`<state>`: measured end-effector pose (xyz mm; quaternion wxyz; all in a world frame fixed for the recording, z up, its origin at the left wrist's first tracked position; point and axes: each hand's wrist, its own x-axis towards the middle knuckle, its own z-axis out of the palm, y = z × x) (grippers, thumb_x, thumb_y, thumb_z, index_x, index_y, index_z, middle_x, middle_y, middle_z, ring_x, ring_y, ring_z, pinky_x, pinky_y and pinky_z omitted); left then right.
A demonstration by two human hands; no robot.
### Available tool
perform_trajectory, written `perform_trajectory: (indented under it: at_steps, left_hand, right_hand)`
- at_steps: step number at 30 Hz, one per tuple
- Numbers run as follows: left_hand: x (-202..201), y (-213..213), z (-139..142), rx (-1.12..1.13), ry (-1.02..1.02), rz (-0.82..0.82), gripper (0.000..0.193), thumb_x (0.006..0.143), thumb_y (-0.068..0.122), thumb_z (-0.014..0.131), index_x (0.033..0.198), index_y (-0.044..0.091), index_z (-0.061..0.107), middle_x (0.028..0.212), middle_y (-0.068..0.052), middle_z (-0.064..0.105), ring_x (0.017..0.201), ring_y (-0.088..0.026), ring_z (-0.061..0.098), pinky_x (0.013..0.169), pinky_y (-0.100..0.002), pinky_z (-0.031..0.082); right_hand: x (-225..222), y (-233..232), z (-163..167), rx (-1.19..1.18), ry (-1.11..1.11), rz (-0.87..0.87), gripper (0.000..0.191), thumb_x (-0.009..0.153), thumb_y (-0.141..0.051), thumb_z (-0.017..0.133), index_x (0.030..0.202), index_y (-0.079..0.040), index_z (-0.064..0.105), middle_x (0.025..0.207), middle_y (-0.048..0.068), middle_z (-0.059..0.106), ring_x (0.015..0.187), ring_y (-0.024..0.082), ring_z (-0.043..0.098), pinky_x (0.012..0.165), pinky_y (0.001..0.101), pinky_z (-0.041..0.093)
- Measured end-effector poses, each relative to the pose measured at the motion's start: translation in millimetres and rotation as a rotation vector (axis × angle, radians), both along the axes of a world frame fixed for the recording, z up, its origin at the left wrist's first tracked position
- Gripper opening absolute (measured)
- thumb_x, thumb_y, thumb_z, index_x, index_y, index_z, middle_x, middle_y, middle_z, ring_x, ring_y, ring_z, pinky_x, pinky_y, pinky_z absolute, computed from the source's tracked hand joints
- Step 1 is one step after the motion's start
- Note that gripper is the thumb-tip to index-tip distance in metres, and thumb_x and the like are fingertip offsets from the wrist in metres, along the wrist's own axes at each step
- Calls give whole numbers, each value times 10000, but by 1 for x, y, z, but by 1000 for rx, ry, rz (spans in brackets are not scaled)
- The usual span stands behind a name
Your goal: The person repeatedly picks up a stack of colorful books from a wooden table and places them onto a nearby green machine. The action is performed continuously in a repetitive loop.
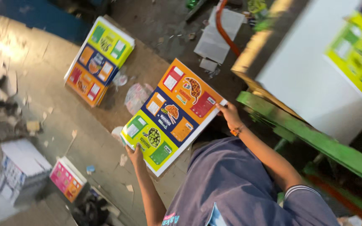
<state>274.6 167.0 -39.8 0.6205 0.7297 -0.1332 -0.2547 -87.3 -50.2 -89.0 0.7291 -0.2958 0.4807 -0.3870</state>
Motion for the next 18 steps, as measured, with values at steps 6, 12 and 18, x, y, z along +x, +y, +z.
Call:
perform_trajectory:
  at_steps: [6,12,18]
  left_hand:
    - [14,10,-23,221,-87,248,511,881,13,706,1340,3,482,1211,-145,662,1034,-244,666,893,-389,554]
    - [14,-4,-15,269,-302,260,615,893,151,759,1404,31,437,1311,-185,606,1166,-283,620,1005,-402,495]
    - [1,-9,-17,559,-349,523,635,878,274,749,1412,87,461,1361,-196,536,1246,-361,560,1026,-480,467]
  right_hand:
    - [62,-5,6,-29,187,64,94,934,-74,692,962,-21,620,819,82,697,640,136,700,534,259,557]
    - [71,5,9,-48,312,0,91,924,-54,690,935,10,626,806,97,723,645,156,739,541,268,595]
    - [60,3,14,-70,529,-1,161,928,-152,738,1004,-41,650,857,58,721,645,130,698,526,268,546]
